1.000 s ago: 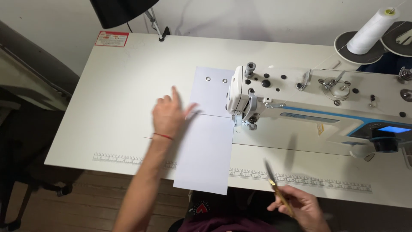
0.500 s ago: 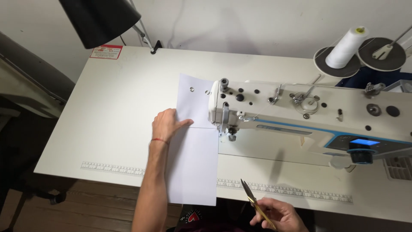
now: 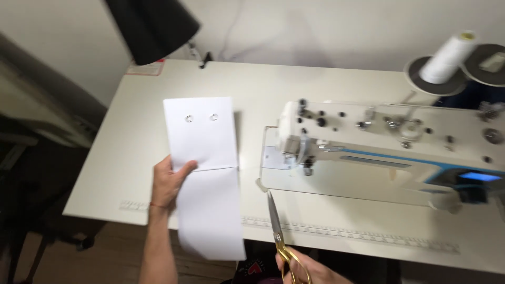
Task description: Cutting and trimming white material strips using scissors at a sewing station
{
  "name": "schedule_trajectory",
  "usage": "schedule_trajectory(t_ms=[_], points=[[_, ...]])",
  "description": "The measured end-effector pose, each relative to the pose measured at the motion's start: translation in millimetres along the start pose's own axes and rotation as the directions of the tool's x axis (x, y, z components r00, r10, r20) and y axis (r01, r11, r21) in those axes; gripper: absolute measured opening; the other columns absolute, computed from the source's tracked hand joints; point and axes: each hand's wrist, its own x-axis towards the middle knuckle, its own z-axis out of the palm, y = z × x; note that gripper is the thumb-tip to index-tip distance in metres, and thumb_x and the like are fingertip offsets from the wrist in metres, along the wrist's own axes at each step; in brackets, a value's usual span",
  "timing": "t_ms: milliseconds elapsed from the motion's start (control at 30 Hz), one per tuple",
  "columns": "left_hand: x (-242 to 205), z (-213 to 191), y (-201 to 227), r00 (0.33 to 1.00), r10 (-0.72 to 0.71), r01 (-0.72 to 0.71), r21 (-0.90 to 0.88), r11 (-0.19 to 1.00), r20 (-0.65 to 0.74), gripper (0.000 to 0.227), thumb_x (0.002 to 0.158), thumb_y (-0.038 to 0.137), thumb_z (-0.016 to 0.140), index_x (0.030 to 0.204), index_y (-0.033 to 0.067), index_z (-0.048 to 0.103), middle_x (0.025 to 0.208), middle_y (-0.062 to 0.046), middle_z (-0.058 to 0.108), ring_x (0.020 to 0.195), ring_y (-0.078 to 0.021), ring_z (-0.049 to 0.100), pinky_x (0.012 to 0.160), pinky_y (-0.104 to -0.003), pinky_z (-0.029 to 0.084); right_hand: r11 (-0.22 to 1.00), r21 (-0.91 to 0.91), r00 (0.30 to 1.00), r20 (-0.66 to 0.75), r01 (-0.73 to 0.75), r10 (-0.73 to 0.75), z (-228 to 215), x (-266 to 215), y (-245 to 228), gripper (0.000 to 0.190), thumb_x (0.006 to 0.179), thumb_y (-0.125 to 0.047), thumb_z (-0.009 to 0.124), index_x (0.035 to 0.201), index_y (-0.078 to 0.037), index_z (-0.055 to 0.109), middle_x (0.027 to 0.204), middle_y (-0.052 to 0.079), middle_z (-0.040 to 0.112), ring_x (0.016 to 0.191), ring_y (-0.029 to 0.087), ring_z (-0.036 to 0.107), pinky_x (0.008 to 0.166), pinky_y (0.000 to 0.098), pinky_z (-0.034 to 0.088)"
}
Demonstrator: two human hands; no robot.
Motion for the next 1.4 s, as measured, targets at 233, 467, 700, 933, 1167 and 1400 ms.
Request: schedule_trajectory(t_ms=[233,467,700,933,1167,1400], points=[[2.4,-5.7,-18.1,0.989,0.127,-0.124,-0.054,0.991,0.070,0.033,0.094,0.031,0.097,0.089,0.0079,0.073,0.099,-0.012,0.093,0.098,-0.0214,0.092,0.073,-0.031,0.072,0.980,-0.128,0.987,-0.082,-0.150,0.141,41.7,84.8,-80.2,0.082,0.099,-0.091,0.021,0.132,-0.018,0.036,0.073,0.003,0.062,0.053,0.007,0.031,0.043,0.0209,0.021],[6.4,-8.2,-23.5,0.990,0.134,-0.137,0.075,0.988,0.036,0.070,0.093,0.046,0.103,0.073,0.0177,0.042,0.069,0.013,0.037,0.067,-0.0065,0.027,0.056,-0.031,0.022,0.995,-0.098,0.975,-0.221,-0.034,0.011,33.5,140.4,-97.9,0.066,0.113,-0.079,0.036,0.124,-0.014,0.043,0.058,-0.003,0.038,0.046,0.010,0.025,0.039,0.0267,0.019],[-12.4,-27.2,13.2,0.969,-0.039,0.033,0.032,0.999,0.243,0.051,0.095,0.038,0.088,0.135,0.0066,0.083,0.130,-0.006,0.090,0.113,-0.0162,0.083,0.097,-0.033,0.069,0.993,0.097,0.975,-0.219,0.069,-0.047,33.1,114.2,-85.3,0.061,0.117,-0.073,0.035,0.121,-0.013,0.047,0.055,-0.002,0.039,0.043,0.012,0.025,0.039,0.0291,0.023],[-7.8,-17.3,10.7,0.967,-0.071,0.080,-0.027,0.996,0.243,0.049,0.096,0.037,0.087,0.130,0.0017,0.086,0.126,-0.009,0.092,0.107,-0.0203,0.087,0.090,-0.035,0.074,0.996,0.084,0.997,-0.068,-0.023,0.029,27.9,83.5,-74.9,0.074,0.105,-0.087,0.034,0.118,-0.014,0.039,0.055,0.007,0.048,0.041,0.013,0.029,0.039,0.0260,0.021],[-24.8,-53.8,35.0,0.944,-0.063,0.199,-0.408,0.891,0.323,0.095,0.085,0.000,0.081,0.174,0.0022,0.046,0.162,-0.021,0.070,0.140,-0.0381,0.075,0.123,-0.050,0.065,0.998,0.034,0.998,-0.010,-0.058,0.058,33.4,75.2,-86.7,0.078,0.098,-0.092,0.036,0.121,-0.017,0.041,0.059,0.009,0.050,0.046,0.013,0.031,0.043,0.0227,0.026],[-24.0,-107.5,-6.9,0.914,0.156,0.026,-0.439,0.898,0.374,0.097,0.080,0.012,0.090,0.169,0.0057,0.053,0.137,-0.012,0.077,0.116,-0.0276,0.077,0.094,-0.042,0.067,0.999,-0.050,0.957,0.290,0.021,-0.006,40.7,110.0,-86.3,0.081,0.096,-0.092,0.035,0.124,-0.016,0.031,0.075,0.009,0.068,0.052,0.013,0.050,0.052,0.0234,0.042]])
